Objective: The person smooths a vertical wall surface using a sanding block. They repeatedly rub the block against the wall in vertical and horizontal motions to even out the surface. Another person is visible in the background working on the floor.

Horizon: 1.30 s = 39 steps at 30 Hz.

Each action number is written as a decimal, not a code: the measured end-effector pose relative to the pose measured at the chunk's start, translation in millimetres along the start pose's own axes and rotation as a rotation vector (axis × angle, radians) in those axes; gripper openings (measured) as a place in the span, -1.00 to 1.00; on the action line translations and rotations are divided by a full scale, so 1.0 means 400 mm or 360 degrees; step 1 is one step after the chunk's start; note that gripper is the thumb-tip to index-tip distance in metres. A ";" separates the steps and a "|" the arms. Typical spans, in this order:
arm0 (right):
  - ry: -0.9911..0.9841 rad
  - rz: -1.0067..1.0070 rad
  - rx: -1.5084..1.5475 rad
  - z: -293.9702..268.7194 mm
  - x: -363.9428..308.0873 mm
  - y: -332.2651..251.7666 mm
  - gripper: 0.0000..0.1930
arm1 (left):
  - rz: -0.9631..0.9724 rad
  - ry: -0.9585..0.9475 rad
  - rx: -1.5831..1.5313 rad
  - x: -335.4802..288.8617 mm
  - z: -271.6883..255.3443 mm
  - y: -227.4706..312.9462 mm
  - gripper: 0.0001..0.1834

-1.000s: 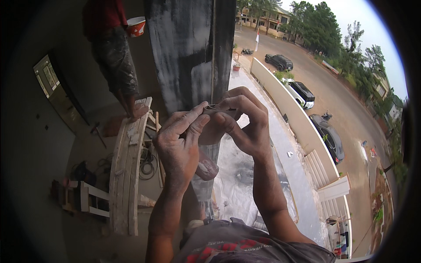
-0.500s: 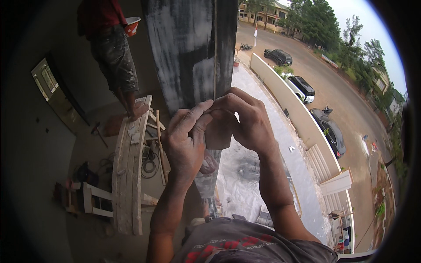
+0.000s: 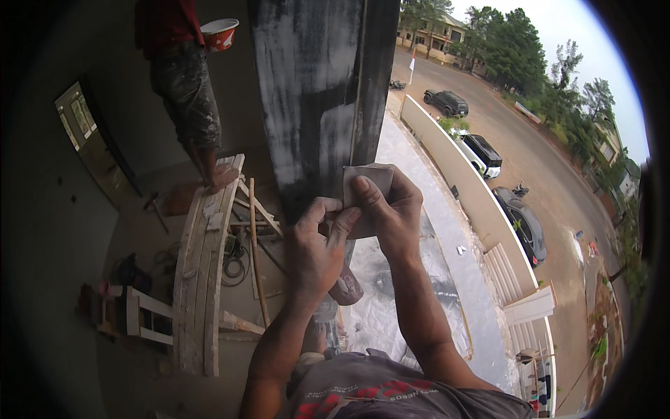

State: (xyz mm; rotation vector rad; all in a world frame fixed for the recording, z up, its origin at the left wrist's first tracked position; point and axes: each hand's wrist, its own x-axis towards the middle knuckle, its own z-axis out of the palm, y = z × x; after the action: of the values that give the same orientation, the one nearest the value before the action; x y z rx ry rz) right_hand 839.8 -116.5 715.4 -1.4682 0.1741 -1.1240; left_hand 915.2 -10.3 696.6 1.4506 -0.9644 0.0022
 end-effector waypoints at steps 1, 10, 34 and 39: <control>0.0027 0.0021 -0.0125 0.004 -0.006 0.009 -0.69 | 0.0002 0.0019 0.0025 -0.004 -0.001 -0.012 -0.78; 0.0502 -0.0022 -0.0037 0.006 -0.026 0.075 -0.69 | 0.0235 -0.0021 0.0750 0.021 -0.033 0.012 -0.29; 0.0758 -0.1267 -0.0932 0.153 0.152 -0.050 -0.81 | -0.0671 -0.0406 0.0897 -0.348 -0.024 -0.345 -0.20; 0.0765 -0.1283 -0.0987 0.150 0.204 -0.098 -0.80 | -0.0877 -0.0539 0.0773 -0.394 -0.020 -0.363 -0.36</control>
State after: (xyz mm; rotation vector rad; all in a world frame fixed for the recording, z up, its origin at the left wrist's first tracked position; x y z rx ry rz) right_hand 905.3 -119.9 802.2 -1.8425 0.2943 -2.2260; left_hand 897.0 54.0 492.6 2.1825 -0.8316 -0.4526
